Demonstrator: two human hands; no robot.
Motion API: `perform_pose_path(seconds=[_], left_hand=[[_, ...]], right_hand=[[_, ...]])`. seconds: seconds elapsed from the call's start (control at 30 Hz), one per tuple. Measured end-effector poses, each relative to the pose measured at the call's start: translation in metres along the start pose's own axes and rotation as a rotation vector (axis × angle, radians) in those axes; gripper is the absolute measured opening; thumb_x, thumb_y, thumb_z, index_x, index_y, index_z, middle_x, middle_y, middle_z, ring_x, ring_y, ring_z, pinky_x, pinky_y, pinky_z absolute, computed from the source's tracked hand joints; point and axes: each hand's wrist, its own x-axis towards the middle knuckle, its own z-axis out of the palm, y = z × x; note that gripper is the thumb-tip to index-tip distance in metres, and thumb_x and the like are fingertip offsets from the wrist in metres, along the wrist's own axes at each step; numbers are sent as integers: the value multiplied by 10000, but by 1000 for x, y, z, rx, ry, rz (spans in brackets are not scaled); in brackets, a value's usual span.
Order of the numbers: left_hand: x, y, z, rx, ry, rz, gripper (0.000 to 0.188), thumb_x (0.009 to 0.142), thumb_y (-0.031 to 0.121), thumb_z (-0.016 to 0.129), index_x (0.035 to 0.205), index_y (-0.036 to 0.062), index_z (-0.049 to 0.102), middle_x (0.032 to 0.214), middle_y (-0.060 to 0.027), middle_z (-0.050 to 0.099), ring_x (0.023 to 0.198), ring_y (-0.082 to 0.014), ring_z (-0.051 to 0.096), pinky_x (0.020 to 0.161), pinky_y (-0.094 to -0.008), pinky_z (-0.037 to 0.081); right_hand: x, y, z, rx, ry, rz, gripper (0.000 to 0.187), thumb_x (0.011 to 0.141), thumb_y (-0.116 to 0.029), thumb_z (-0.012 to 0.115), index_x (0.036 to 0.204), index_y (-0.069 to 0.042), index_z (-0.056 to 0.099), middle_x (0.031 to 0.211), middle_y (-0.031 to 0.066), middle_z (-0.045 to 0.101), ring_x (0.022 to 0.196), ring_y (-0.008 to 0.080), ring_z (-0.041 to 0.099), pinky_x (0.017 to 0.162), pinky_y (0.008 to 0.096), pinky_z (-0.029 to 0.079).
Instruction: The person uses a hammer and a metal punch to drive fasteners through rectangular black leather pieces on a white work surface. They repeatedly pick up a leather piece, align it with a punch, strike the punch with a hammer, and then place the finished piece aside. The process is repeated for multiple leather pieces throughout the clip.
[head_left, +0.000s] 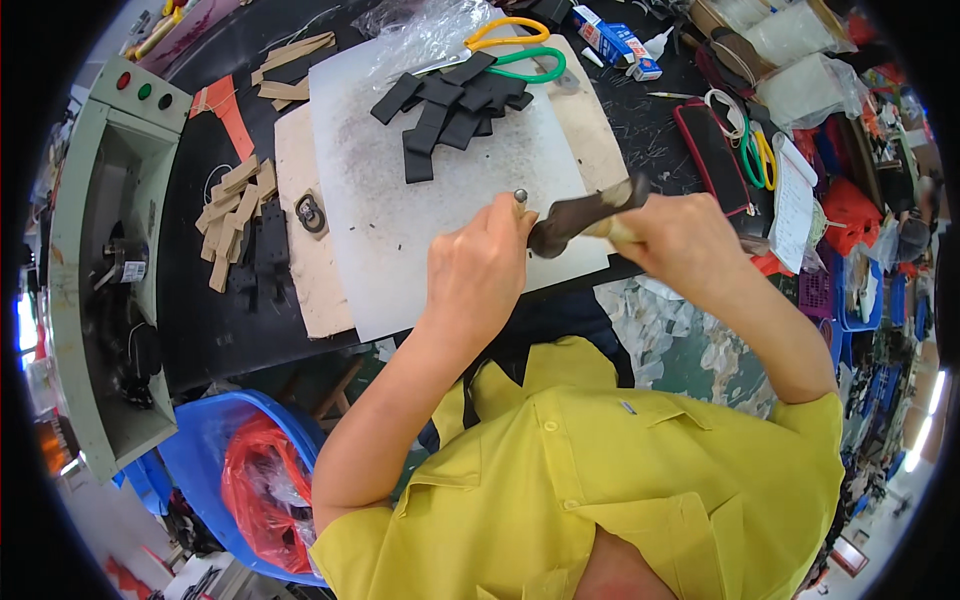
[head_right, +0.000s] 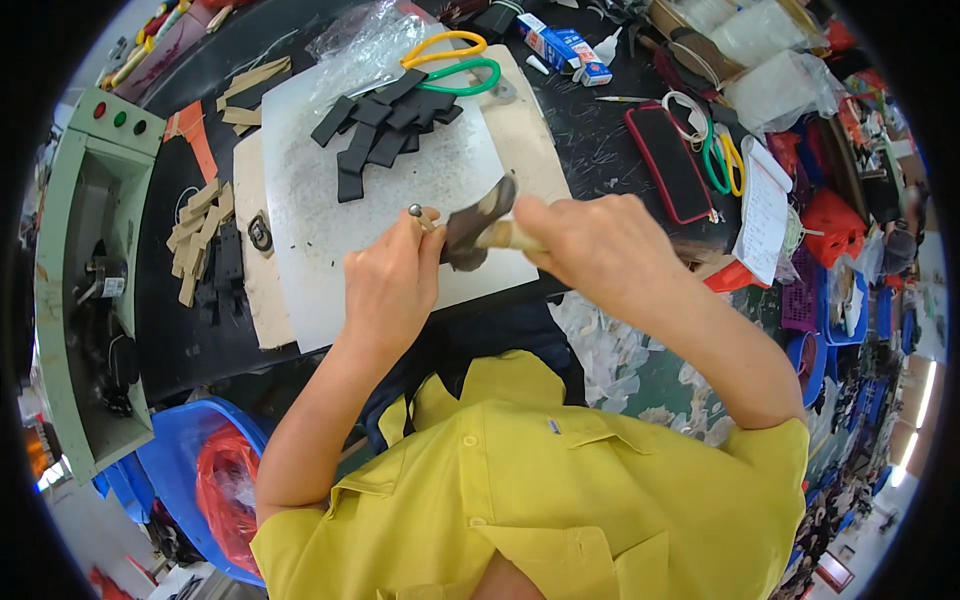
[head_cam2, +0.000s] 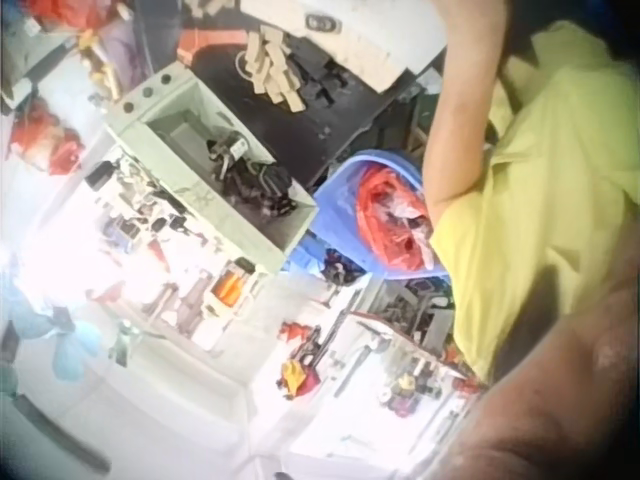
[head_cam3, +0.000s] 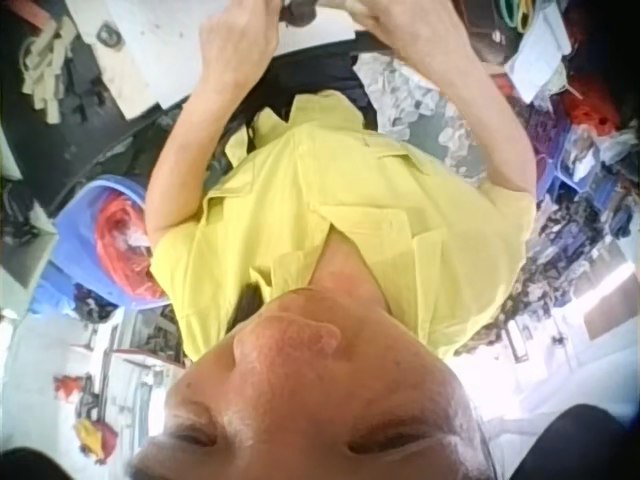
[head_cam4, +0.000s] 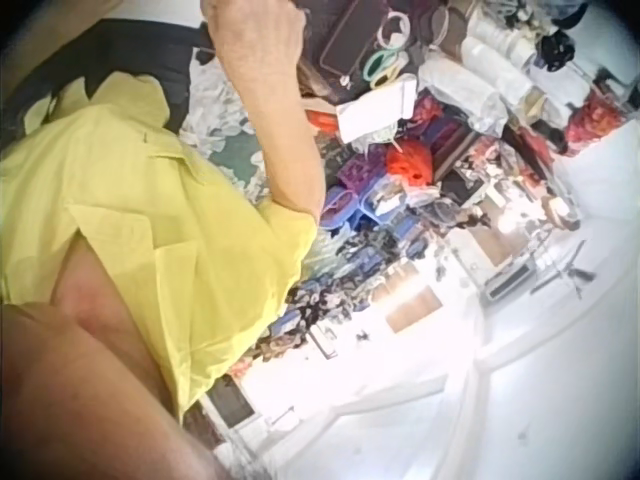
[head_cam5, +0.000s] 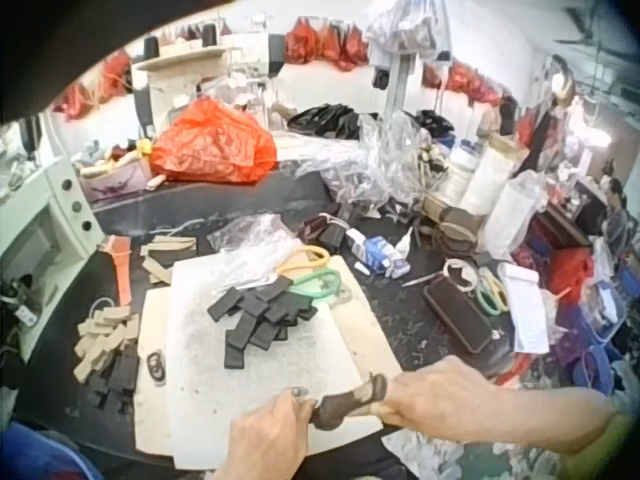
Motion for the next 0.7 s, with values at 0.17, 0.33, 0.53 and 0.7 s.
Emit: perform_pose_path(seconds=[0.17, 0.33, 0.53, 0.7], left_hand=[[-8, -3, -1, 5, -73, -66, 59, 926, 38, 622, 958, 28, 573, 741, -93, 682, 604, -248, 676, 513, -335, 495], [-8, -11, -12, -459, -28, -359, 53, 1005, 42, 536, 1018, -10, 538, 827, -131, 699, 751, -194, 722, 685, -302, 583], [-19, -33, -36, -640, -20, -423, 79, 1020, 27, 507, 1030, -51, 517, 918, -159, 688, 872, -212, 714, 812, -315, 603], [-21, -33, -40, -575, -17, -346, 88, 1010, 14, 518, 968, -58, 547, 925, -148, 680, 873, -213, 713, 806, -318, 606]], right_hand=[[7, -11, 12, 20, -41, -19, 195, 831, -128, 661, 926, -84, 497, 684, 73, 586, 607, 287, 646, 480, 399, 484], [9, -10, 15, 15, -69, -3, 177, 828, -105, 646, 921, -87, 496, 661, 65, 559, 597, 274, 644, 457, 386, 473], [10, -8, 13, 19, -79, -2, 180, 818, -93, 647, 916, -95, 496, 660, 59, 542, 590, 280, 630, 443, 380, 457], [12, -8, 9, 53, -141, 42, 200, 791, -101, 733, 941, -97, 602, 681, 71, 547, 596, 271, 612, 502, 386, 465]])
